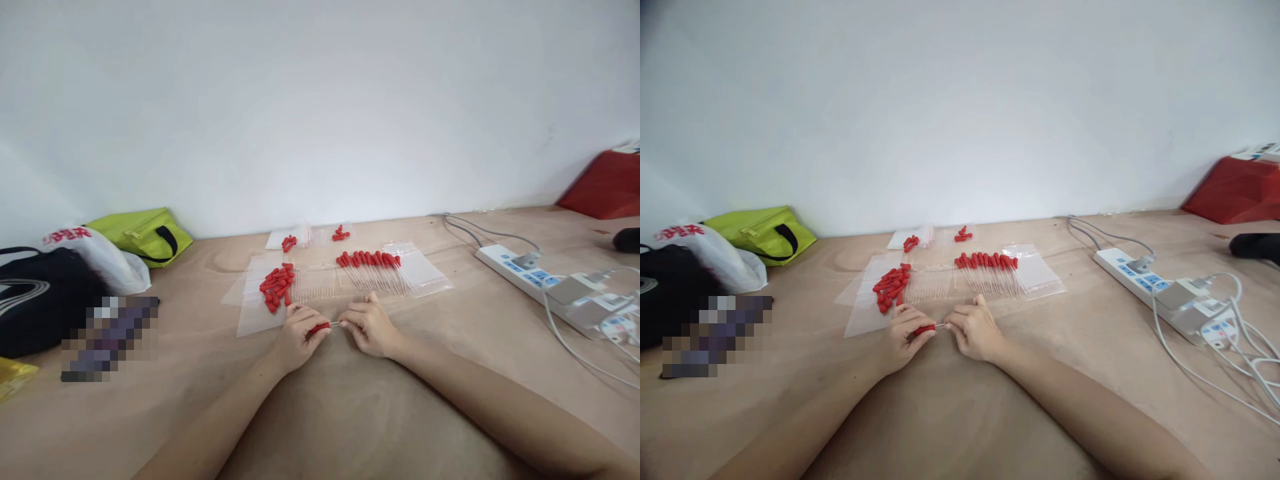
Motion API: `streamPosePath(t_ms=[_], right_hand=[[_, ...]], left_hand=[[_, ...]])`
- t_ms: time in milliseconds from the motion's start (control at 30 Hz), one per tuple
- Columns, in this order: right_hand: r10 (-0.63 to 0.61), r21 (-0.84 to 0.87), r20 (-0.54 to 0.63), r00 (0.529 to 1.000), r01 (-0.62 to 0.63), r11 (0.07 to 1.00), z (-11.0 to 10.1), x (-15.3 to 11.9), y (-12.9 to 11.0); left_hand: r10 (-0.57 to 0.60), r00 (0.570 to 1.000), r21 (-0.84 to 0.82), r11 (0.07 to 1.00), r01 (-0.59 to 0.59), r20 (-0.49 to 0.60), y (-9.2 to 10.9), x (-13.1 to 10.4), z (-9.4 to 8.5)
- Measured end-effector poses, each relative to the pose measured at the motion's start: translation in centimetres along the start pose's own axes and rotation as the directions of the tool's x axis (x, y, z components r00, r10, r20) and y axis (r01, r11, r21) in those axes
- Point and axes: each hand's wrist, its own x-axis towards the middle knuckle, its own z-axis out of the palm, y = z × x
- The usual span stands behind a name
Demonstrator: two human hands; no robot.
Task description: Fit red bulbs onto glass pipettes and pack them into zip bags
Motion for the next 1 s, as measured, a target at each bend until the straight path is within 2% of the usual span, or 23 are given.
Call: streamPosePath(t_ms=[133,233,433,500,533,600,667,733,800,900,1000], right_hand=[[0.016,0.023,0.017,1.000,-0.016,1.000,0.1,0.2,-0.2],[0.019,-0.005,0.030,0.999,-0.019,1.000,0.2,0.5,-0.3],[-0.006,-0.246,0.073,0.997,0.024,0.969,-0.6,1.2,-0.1],[0.049,-0.279,0.058,0.997,-0.030,0.960,-1.0,1.3,0.5],[0.114,-0.279,0.022,0.993,-0.103,0.955,-1.3,1.3,0.9],[0.301,-0.239,-0.091,0.949,-0.315,0.919,-1.6,1.8,2.2],[0.492,-0.167,-0.193,0.849,-0.523,0.836,-1.7,2.7,3.7],[0.621,-0.121,-0.234,0.748,-0.656,0.745,-1.5,3.9,5.1],[0.691,-0.118,-0.235,0.684,-0.726,0.678,-1.0,5.2,6.1],[0.743,-0.155,-0.215,0.634,-0.773,0.615,0.0,6.4,6.9],[0.750,-0.186,-0.215,0.625,-0.781,0.597,0.4,6.8,6.8]], left_hand=[[0.028,1.000,0.007,1.000,-0.028,0.010,-0.2,-0.1,0.2],[0.014,1.000,0.037,0.999,-0.014,-0.021,-0.4,-0.1,0.4],[-0.100,0.987,0.080,0.991,0.111,-0.126,-1.1,-0.1,0.7],[-0.163,0.976,0.034,0.985,0.169,-0.141,-1.4,-0.3,0.7],[-0.192,0.972,0.008,0.981,0.194,-0.132,-1.6,-0.3,0.7],[-0.211,0.974,-0.024,0.977,0.210,-0.079,-1.7,-0.4,0.8],[-0.186,0.982,-0.025,0.982,0.185,-0.020,-1.7,-0.4,0.7],[-0.162,0.987,-0.013,0.987,0.162,0.009,-1.6,-0.3,0.7],[-0.155,0.988,-0.001,0.988,0.155,0.008,-1.5,-0.3,0.5],[-0.152,0.988,0.007,0.988,0.152,0.012,-1.3,-0.2,0.4],[-0.154,0.988,0.010,0.988,0.154,0.017,-1.3,-0.2,0.3]])
